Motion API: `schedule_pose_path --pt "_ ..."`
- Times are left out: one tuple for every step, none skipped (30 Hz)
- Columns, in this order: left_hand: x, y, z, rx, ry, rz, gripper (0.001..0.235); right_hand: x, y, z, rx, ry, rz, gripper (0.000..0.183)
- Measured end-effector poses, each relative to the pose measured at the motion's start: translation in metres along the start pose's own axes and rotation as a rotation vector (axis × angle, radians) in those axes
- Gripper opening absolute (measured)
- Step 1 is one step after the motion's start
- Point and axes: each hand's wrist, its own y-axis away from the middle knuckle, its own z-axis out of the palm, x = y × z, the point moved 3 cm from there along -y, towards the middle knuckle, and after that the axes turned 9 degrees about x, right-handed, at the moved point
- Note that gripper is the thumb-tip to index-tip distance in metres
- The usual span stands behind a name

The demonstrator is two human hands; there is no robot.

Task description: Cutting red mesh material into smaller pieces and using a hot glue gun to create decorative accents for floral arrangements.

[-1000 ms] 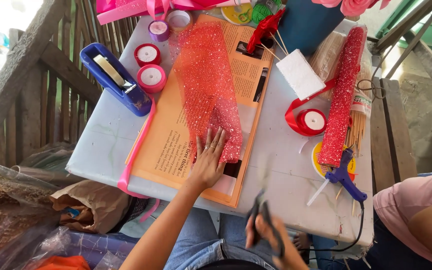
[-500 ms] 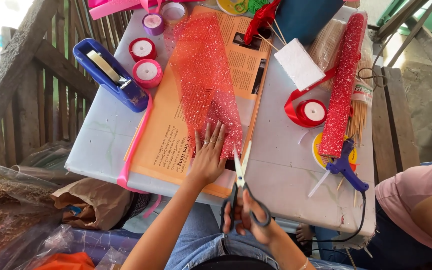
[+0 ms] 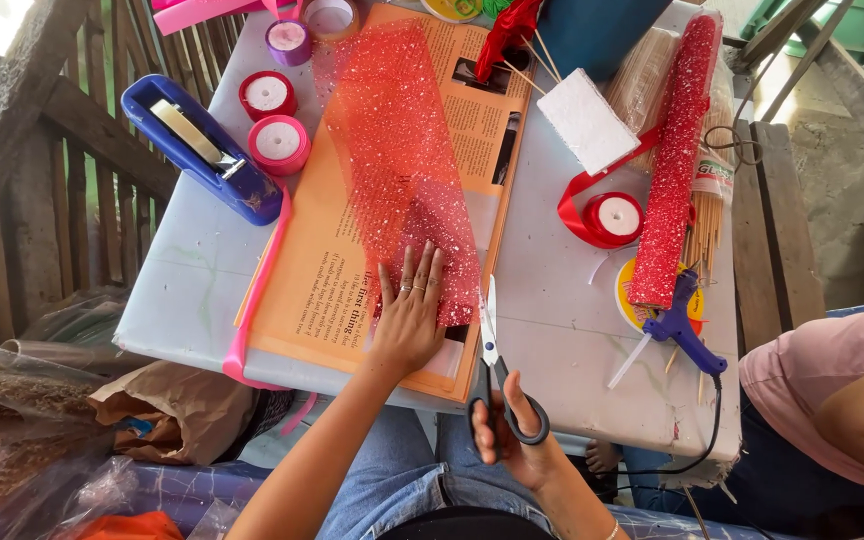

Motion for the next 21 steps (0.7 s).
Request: schedule_pose_path --pt "0.001 0.001 -0.001 -0.006 -0.013 0.021 0.085 -0.006 0.003 0.007 -0.039 0.027 0.026 0.078" --pt "0.001 0.002 -0.004 -0.012 -0.031 0.041 0.088 -0.012 0.005 0.016 -0.083 0.055 0.052 0.083" --pt "0.003 0.003 -0.006 -0.011 -0.033 0.041 0.088 -0.016 0.001 0.019 -0.085 0.056 0.051 0.083" --pt "0.004 0.004 -0.009 -0.006 -0.032 0.045 0.086 -0.020 -0.002 0.023 -0.091 0.077 0.055 0.084" --pt "0.005 0.006 -0.011 -0.001 -0.031 0.049 0.085 -0.023 -0.006 0.027 -0.098 0.098 0.058 0.086" --pt "0.006 0.008 -0.011 -0.003 -0.033 0.049 0.085 -0.025 -0.008 0.030 -0.099 0.096 0.060 0.086" --pt "0.006 0.010 -0.011 -0.012 -0.053 0.050 0.089 -0.029 -0.011 0.034 -0.116 0.073 0.040 0.086" --pt "0.008 0.011 -0.011 -0.019 -0.070 0.052 0.093 -0.033 -0.013 0.037 -0.132 0.051 0.019 0.087" --pt "0.007 0.012 -0.011 -0.020 -0.070 0.052 0.093 -0.028 -0.017 0.033 -0.132 0.050 0.019 0.087" --pt "0.007 0.012 -0.012 -0.010 -0.060 0.050 0.091 -0.025 -0.022 0.027 -0.064 -0.003 -0.002 0.083" --pt "0.007 0.012 -0.012 0.000 -0.050 0.049 0.089 -0.022 -0.027 0.022 0.004 -0.056 -0.024 0.080" --pt "0.007 0.012 -0.014 0.000 -0.049 0.046 0.089 -0.021 -0.022 0.021 0.004 -0.054 -0.023 0.080" --pt "0.007 0.012 -0.016 0.000 0.006 0.030 0.085 -0.021 -0.017 0.019 0.014 -0.046 -0.077 0.075" --pt "0.006 0.010 -0.018 0.001 0.059 0.016 0.081 -0.022 -0.013 0.019 0.021 -0.040 -0.133 0.070" --pt "0.005 0.010 -0.019 0.003 0.058 0.015 0.081 -0.024 -0.012 0.019 0.019 -0.038 -0.134 0.070" --pt "0.006 0.011 -0.020 -0.016 0.051 0.022 0.084 -0.024 -0.011 0.016 0.051 -0.012 -0.095 0.073" --pt "0.006 0.012 -0.020 -0.035 0.045 0.028 0.087 -0.024 -0.009 0.014 0.082 0.014 -0.056 0.076" --pt "0.009 0.013 -0.021 -0.034 0.048 0.029 0.087 -0.028 -0.010 0.015 0.085 0.015 -0.057 0.076" --pt "0.012 0.014 -0.021 -0.052 0.103 0.013 0.092 -0.032 -0.011 0.018 0.042 0.054 -0.039 0.078" --pt "0.013 0.016 -0.023 -0.071 0.154 -0.005 0.097 -0.035 -0.013 0.023 -0.004 0.093 -0.019 0.080" --pt "0.016 0.019 -0.023 -0.070 0.153 -0.007 0.097 -0.038 -0.015 0.025 -0.005 0.094 -0.018 0.080"
